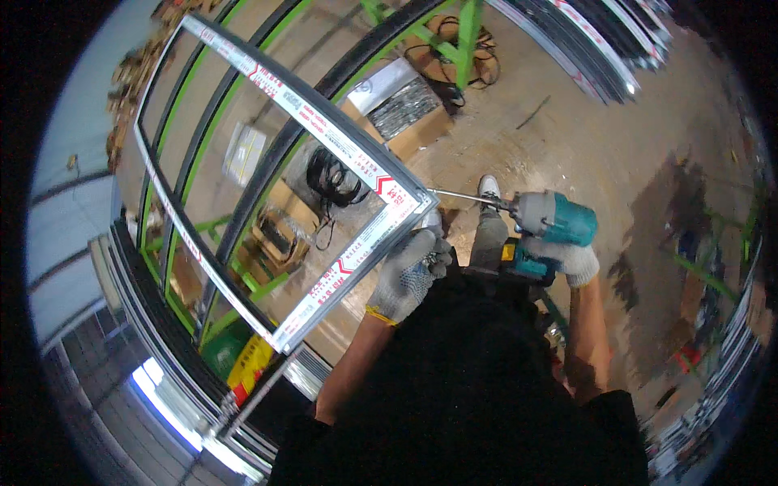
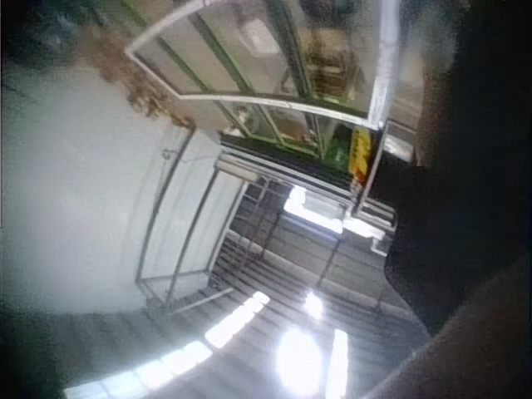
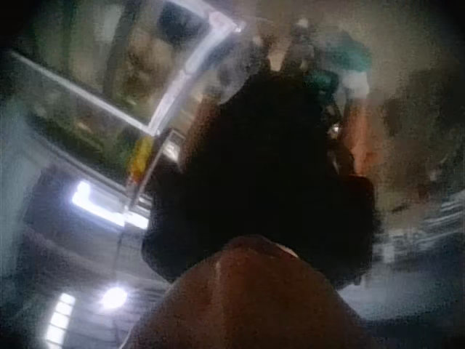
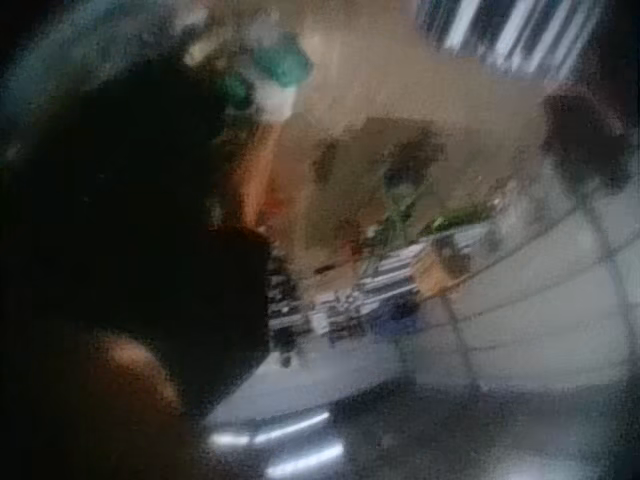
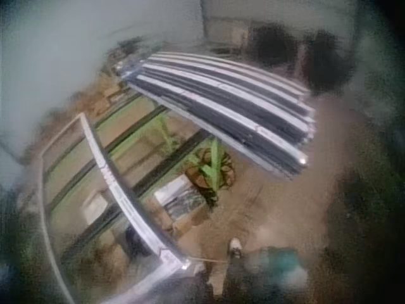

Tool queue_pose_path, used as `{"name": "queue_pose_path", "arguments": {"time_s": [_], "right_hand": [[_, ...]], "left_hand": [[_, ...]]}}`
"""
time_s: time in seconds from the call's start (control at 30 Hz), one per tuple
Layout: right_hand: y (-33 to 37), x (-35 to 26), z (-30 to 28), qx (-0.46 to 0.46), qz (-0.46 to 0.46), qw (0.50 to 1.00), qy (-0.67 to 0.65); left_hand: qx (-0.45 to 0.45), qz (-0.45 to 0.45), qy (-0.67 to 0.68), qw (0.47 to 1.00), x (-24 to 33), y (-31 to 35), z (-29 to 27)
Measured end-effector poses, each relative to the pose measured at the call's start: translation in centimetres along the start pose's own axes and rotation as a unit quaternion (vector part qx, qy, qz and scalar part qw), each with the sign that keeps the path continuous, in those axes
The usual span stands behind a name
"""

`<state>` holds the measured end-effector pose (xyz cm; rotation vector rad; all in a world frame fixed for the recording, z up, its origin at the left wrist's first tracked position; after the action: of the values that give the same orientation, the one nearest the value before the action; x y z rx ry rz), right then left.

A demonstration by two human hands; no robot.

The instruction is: The person assembles rectangular metal frames by aligning corner pieces and fastening them with a cordless drill. They repeatedly pick up frame sections, position them on a green jig, drive screws at the corners, and place completed frames aside.

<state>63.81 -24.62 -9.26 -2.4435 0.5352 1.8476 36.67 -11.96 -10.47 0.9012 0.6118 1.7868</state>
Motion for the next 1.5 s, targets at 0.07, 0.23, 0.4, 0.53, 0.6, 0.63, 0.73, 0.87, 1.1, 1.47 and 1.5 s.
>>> {"name": "queue_pose_path", "arguments": {"time_s": [0.07, 0.23, 0.4, 0.53, 0.6, 0.63, 0.73, 0.87, 1.1, 1.47, 1.5], "right_hand": [[-4.0, 0.9, -1.7, -0.058, 0.008, 0.998, -0.038], [-12.3, 1.6, -1.9, -0.197, 0.001, 0.979, -0.048], [-16.6, 1.5, -0.7, -0.301, 0.044, 0.944, -0.126], [-19.2, 2.8, -0.1, -0.405, 0.147, 0.897, -0.097], [-20.5, 3.4, 0.7, -0.432, 0.174, 0.879, -0.105], [-20.9, 3.6, 1.1, -0.433, 0.17, 0.877, -0.119], [-21.9, 4.7, 2.3, -0.476, 0.181, 0.852, -0.122], [-22.4, 5.4, 2.9, -0.491, 0.155, 0.836, -0.192], [-22.8, 4.7, 3.0, -0.481, 0.092, 0.866, -0.102], [-23.1, 6.1, 3.2, -0.519, 0.081, 0.847, -0.086], [-23.5, 5.9, 3.2, -0.514, 0.034, 0.854, -0.078]], "left_hand": [[0.001, 0.04, 0.162, 0.986, -1.0, -0.9, 0.0], [-0.039, 0.202, 0.317, 0.926, -1.0, -2.7, 2.3], [0.108, 0.348, 0.333, 0.87, -0.5, -3.2, 4.6], [0.182, 0.372, 0.352, 0.839, -0.3, -3.5, 5.5], [0.201, 0.379, 0.369, 0.825, -0.5, -3.6, 5.4], [0.22, 0.376, 0.385, 0.814, -0.9, -3.7, 5.1], [0.215, 0.395, 0.387, 0.805, -1.3, -4.0, 4.3], [0.162, 0.436, 0.397, 0.791, -1.3, -4.6, 3.0], [0.215, 0.43, 0.392, 0.785, -1.8, -5.0, 2.4], [0.186, 0.434, 0.42, 0.775, -1.2, -5.0, 2.9], [0.18, 0.437, 0.428, 0.77, -1.1, -4.9, 3.0]]}}
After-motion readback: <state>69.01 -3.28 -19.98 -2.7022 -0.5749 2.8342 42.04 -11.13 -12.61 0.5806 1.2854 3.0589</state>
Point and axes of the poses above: each hand's wrist, its own y-axis away from the middle knuckle, its own z-axis out of the palm, x = y × z, the point moved 5 cm from there along -y, towards the middle knuckle, and after that the axes turned 9 degrees about y, right-handed, at the moved point
